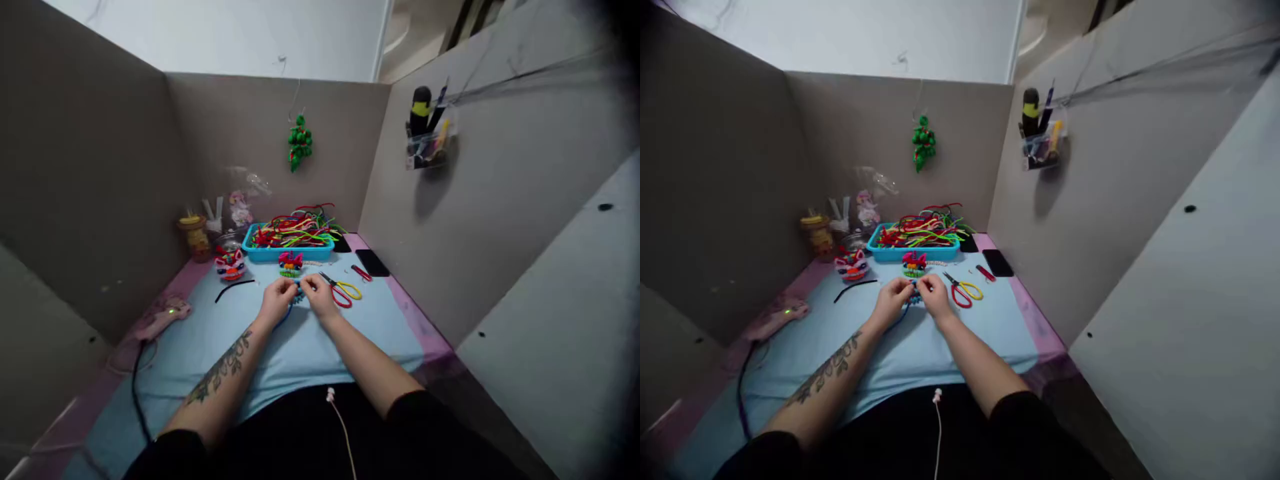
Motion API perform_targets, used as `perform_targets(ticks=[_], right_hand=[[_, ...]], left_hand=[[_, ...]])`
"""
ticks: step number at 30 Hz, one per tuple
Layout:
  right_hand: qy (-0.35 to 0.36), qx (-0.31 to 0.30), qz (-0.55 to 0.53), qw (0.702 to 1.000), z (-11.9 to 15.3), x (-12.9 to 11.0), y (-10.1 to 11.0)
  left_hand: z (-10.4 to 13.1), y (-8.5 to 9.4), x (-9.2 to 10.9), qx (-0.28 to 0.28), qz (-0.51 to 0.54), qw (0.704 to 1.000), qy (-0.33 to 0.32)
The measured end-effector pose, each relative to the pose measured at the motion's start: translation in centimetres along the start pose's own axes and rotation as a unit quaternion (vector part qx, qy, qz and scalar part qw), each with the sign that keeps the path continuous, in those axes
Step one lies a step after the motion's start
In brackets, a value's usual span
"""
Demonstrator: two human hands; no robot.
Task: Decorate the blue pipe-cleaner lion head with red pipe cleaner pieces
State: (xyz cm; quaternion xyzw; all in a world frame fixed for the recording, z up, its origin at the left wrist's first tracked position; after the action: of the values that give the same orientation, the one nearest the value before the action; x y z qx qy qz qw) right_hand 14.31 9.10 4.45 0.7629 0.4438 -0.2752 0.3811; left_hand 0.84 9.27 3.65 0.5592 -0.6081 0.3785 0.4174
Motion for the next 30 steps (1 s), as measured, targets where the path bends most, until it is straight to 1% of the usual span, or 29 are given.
perform_targets(ticks=[5, 7, 12, 16, 19, 22, 24, 26, 30], right_hand=[[0.076, -0.063, 0.062, 0.993, 0.2, -1.5, -0.3], [0.093, -0.082, 0.077, 0.989, 0.2, -1.7, -0.6], [0.105, -0.058, 0.105, 0.987, 0.1, -1.3, -0.1], [0.108, -0.046, 0.132, 0.984, 0.0, -1.0, 0.0], [0.086, -0.03, 0.13, 0.987, -0.2, -0.6, 0.2], [0.045, 0.002, 0.084, 0.995, -0.3, -0.2, 0.4], [0.007, 0.013, 0.031, 0.999, -0.3, 0.5, 0.3], [-0.036, 0.009, -0.033, 0.999, -0.2, 1.4, -0.3], [-0.104, 0.009, -0.162, 0.981, 0.2, 3.0, -1.6]], left_hand=[[-0.1, -0.4, -0.3, -0.05, -0.066, 0.996, -0.036], [-0.1, -0.5, -0.5, -0.061, -0.095, 0.992, -0.049], [-0.1, -0.5, -1.4, -0.07, -0.133, 0.988, -0.033], [-0.1, -0.6, -1.3, -0.075, -0.158, 0.984, -0.03], [0.0, -1.0, -0.9, -0.082, -0.164, 0.982, -0.043], [-0.1, -1.0, -0.9, -0.069, -0.139, 0.987, -0.042], [-0.1, -1.1, -0.9, -0.057, -0.113, 0.991, -0.036], [-0.1, -1.2, -1.0, -0.046, -0.088, 0.995, -0.032], [0.0, -1.8, -0.5, -0.032, -0.043, 0.998, -0.032]])
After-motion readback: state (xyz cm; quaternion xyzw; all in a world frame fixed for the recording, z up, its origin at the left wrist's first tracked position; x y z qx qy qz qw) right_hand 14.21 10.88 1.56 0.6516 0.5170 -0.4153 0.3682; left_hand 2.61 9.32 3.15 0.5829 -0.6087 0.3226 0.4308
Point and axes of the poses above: each hand's wrist, its own z-axis away from the middle knuckle, its own y-axis out of the back of the hand, x = y × z, the point moved 10 cm from there along -z, towards the middle knuckle, and after that the axes turned 15 degrees about z, right-handed, at the moved point
